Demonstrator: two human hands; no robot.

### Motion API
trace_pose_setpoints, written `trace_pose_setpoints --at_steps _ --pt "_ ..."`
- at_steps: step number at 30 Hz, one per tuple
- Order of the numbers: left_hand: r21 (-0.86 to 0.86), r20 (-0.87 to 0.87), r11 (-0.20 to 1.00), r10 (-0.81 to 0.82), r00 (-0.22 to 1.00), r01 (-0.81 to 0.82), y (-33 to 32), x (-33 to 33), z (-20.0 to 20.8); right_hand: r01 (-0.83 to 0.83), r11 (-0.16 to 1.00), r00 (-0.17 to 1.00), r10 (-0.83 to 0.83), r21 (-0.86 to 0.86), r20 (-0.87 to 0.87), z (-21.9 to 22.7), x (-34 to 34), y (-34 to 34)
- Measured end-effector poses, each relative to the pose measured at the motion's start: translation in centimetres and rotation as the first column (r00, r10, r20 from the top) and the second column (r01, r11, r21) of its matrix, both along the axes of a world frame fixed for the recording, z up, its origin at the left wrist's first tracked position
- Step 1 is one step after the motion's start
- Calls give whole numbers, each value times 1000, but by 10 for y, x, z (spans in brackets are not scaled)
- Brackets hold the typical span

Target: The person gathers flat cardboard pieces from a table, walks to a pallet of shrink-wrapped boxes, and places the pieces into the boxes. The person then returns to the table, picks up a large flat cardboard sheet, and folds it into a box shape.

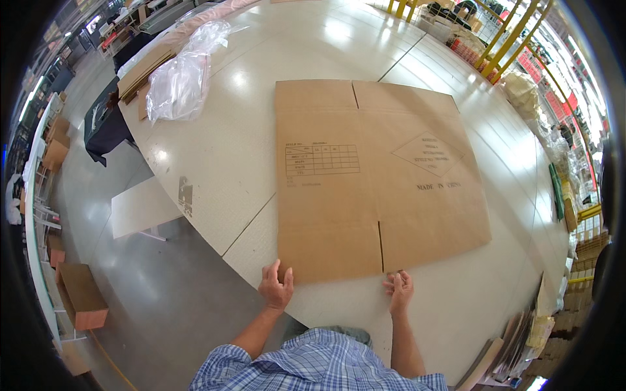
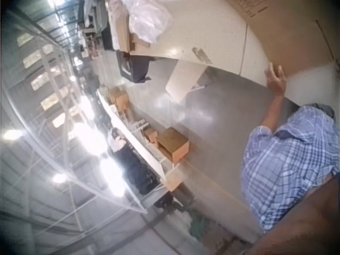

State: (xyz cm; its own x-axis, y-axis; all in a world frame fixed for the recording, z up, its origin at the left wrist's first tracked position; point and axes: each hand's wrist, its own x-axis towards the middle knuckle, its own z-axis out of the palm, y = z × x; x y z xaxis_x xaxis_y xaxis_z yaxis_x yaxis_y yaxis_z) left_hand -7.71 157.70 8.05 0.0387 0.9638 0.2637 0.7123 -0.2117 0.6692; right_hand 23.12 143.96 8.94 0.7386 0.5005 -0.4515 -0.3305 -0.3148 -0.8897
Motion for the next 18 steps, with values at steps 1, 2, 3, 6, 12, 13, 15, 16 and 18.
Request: trace_pose_setpoints --at_steps 1,2,3,6,12,13,15,16,18 --pt "6 -8 1000 1 1000 -1 0 1 1 0 1000 1000 1 -23 24 0 -1 0" --pt "16 -21 1000 -1 1000 2 0 2 1 -1 1000 1000 1 -8 27 0 -3 0" --pt "35 -30 999 -4 1000 5 1 2 2 -1 1000 999 1 2 36 0 -4 -1" --pt "51 -63 999 -1 998 4 1 4 4 -8 1000 997 7 9 75 -5 -7 -2" --pt "44 -130 999 7 991 -1 0 6 3 -76 996 795 86 -42 600 -29 -23 -2" --pt "62 -148 998 -11 989 21 1 7 2 -92 991 654 136 -100 744 -31 -25 -2" --pt "68 -144 997 -18 989 28 1 9 1 -87 984 655 175 -157 735 -31 -27 -2" --pt "81 -138 996 -16 990 28 1 9 1 -84 981 631 186 -172 753 -30 -27 -2" --pt "38 -138 999 -1 990 6 0 10 1 -82 977 601 206 -196 772 -26 -25 0"
